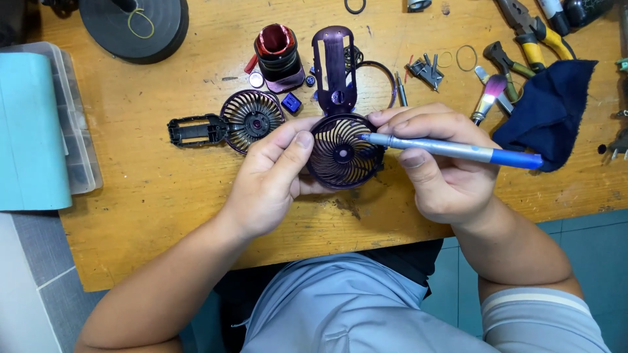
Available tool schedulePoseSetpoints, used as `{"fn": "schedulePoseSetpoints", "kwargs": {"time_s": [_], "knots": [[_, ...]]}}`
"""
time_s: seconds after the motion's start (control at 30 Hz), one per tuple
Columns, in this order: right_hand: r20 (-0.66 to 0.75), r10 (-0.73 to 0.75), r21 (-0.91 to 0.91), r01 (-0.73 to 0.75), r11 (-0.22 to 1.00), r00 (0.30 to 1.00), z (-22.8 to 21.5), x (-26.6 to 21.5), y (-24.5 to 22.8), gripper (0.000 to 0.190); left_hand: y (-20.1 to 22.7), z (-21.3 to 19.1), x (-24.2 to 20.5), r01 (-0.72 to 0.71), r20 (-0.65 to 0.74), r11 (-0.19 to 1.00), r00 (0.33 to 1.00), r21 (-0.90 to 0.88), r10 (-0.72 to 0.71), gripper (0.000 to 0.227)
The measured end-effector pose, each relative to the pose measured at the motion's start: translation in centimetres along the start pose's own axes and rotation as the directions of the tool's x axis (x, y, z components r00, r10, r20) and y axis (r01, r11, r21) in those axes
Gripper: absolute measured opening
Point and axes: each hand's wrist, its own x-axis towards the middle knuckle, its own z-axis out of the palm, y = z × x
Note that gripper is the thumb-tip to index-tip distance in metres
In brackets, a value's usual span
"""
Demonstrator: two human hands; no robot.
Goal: Marking a plastic fan casing with a blue marker on a workbench as part of a repair or assembly process.
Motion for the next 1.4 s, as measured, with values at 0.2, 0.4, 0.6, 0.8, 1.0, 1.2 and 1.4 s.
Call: {"fn": "schedulePoseSetpoints", "kwargs": {"time_s": [0.2, 0.4, 0.6, 0.8, 1.0, 1.2, 1.4], "knots": [[0.048, -0.084, -0.126, 0.089, 0.988, 0.995, -0.2, 0.3, 0.2, 0.020, 0.3, 0.3, -0.4, -0.071, 0.035, 0.992, 0.997, 0.100, 0.068, 0.048], [0.177, -0.205, -0.255, 0.246, 0.935, 0.963, 0.0, 1.3, -0.1, 0.027, 0.3, 0.4, -0.6, -0.091, 0.036, 0.988, 0.996, 0.127, 0.087, 0.044], [0.188, -0.276, -0.285, 0.322, 0.903, 0.943, 0.5, 1.5, 0.1, 0.026, 0.4, 0.5, -0.6, -0.091, 0.042, 0.987, 0.995, 0.133, 0.086, 0.045], [0.217, -0.240, -0.273, 0.295, 0.916, 0.946, 0.1, 1.5, -0.2, 0.022, 0.3, 0.6, -0.6, -0.088, 0.022, 0.985, 0.996, 0.151, 0.085, 0.045], [0.216, -0.242, -0.265, 0.295, 0.918, 0.946, 0.1, 1.5, -0.1, 0.021, 0.5, 0.6, -0.6, -0.098, 0.028, 0.982, 0.995, 0.163, 0.094, 0.045], [0.187, -0.214, -0.275, 0.260, 0.926, 0.959, 0.0, 1.4, -0.4, 0.025, 0.4, 0.6, -0.7, -0.100, 0.029, 0.982, 0.995, 0.162, 0.097, 0.044], [0.186, -0.236, -0.300, 0.284, 0.911, 0.954, 0.2, 1.5, -0.1, 0.027, 0.3, 0.6, -0.7, -0.104, 0.031, 0.982, 0.994, 0.157, 0.100, 0.044]]}}
